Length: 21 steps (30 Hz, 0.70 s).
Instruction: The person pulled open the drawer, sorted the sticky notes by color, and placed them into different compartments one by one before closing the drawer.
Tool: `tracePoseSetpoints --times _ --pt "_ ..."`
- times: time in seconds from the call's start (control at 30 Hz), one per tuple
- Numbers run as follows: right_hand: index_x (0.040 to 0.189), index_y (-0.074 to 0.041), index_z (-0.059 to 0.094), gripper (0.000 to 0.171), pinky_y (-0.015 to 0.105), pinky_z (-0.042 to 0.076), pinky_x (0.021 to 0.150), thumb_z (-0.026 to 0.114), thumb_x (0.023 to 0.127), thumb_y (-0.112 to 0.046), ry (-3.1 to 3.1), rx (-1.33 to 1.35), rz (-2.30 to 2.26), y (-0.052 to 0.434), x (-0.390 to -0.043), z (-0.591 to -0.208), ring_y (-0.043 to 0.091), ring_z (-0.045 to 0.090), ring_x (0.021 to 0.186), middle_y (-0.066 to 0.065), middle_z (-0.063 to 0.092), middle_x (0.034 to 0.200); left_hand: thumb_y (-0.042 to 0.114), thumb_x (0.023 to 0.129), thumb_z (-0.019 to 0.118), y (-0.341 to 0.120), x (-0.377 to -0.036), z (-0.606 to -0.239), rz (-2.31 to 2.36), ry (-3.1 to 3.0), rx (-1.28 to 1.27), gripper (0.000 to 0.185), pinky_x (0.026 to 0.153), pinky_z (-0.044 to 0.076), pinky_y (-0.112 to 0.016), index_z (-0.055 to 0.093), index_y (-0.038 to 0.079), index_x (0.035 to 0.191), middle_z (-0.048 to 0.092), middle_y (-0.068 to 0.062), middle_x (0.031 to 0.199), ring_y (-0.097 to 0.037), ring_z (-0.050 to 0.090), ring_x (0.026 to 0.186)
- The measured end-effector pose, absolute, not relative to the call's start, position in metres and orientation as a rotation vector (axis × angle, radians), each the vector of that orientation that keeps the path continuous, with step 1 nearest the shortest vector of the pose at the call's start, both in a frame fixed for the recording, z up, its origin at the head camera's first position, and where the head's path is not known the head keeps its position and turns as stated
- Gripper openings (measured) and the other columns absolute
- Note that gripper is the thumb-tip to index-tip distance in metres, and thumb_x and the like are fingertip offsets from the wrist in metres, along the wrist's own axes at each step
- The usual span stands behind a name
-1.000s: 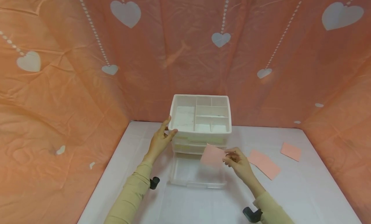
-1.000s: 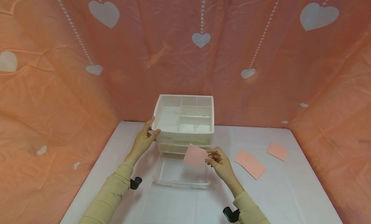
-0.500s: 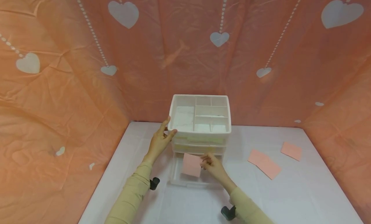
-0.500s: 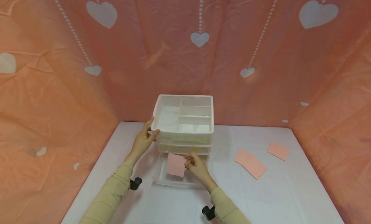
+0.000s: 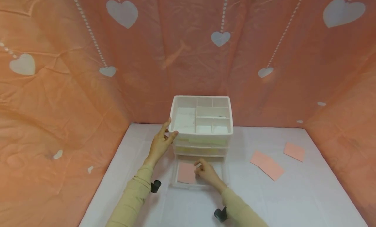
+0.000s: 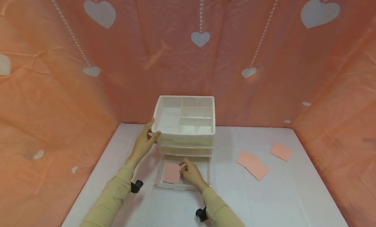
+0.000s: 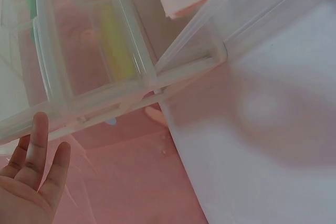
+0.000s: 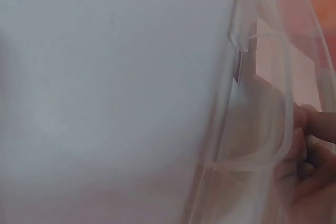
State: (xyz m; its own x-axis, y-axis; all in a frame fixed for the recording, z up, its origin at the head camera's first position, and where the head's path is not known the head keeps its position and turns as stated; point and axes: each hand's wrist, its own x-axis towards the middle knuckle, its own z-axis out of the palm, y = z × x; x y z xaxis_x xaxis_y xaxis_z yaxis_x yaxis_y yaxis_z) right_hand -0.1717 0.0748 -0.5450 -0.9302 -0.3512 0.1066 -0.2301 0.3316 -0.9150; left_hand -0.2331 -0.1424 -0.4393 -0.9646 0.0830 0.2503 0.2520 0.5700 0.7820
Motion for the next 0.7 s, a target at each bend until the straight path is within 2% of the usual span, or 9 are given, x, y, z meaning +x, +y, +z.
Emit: tracePoseSetpoints --times 0.13,0.33,0.53,0.7 --pt "0.107 -0.003 0.055 0.020 0.023 0.048 0.060 0.059 0.087 -0.006 2.497 -0.468 -1.538 0.0661 -0.1753 -0.5482 0.012 0.062 0.067 0.017 0.069 0.081 0.044 0.091 0.056 -0.1435 -0.2330 -0.4397 -1.349 -2.614 -0.282 0.061 0.060 0.046 -0.027 0.025 0.044 0.144 0.057 -0.019 0.120 -0.016 0.057 0.064" --pt "0.116 -0.006 0.051 0.027 0.020 0.039 0.052 0.057 0.092 -0.016 2.516 -0.480 -1.380 0.0635 -0.1753 -0.5488 0.006 0.049 0.059 0.009 0.065 0.071 0.043 0.090 0.057 -0.1435 -0.2324 -0.4405 -1.351 -2.608 -0.286 0.061 0.059 0.046 -0.027 0.027 0.043 0.143 0.058 -0.019 0.119 -0.015 0.057 0.062" --pt "0.122 -0.004 0.050 0.034 0.024 0.046 0.062 0.057 0.091 -0.017 2.464 -0.480 -1.375 0.0662 -0.1742 -0.5484 0.011 0.061 0.070 0.012 0.070 0.082 0.045 0.091 0.056 -0.1438 -0.2324 -0.4396 -1.337 -2.618 -0.278 0.061 0.059 0.045 -0.027 0.025 0.044 0.143 0.057 -0.018 0.120 -0.015 0.056 0.062" --pt "0.124 -0.002 0.053 0.036 0.023 0.047 0.065 0.058 0.091 -0.017 2.452 -0.484 -1.382 0.0660 -0.1737 -0.5478 0.010 0.062 0.073 0.014 0.070 0.088 0.044 0.091 0.056 -0.1440 -0.2331 -0.4393 -1.327 -2.618 -0.288 0.061 0.059 0.045 -0.027 0.024 0.044 0.144 0.057 -0.018 0.120 -0.015 0.057 0.063"
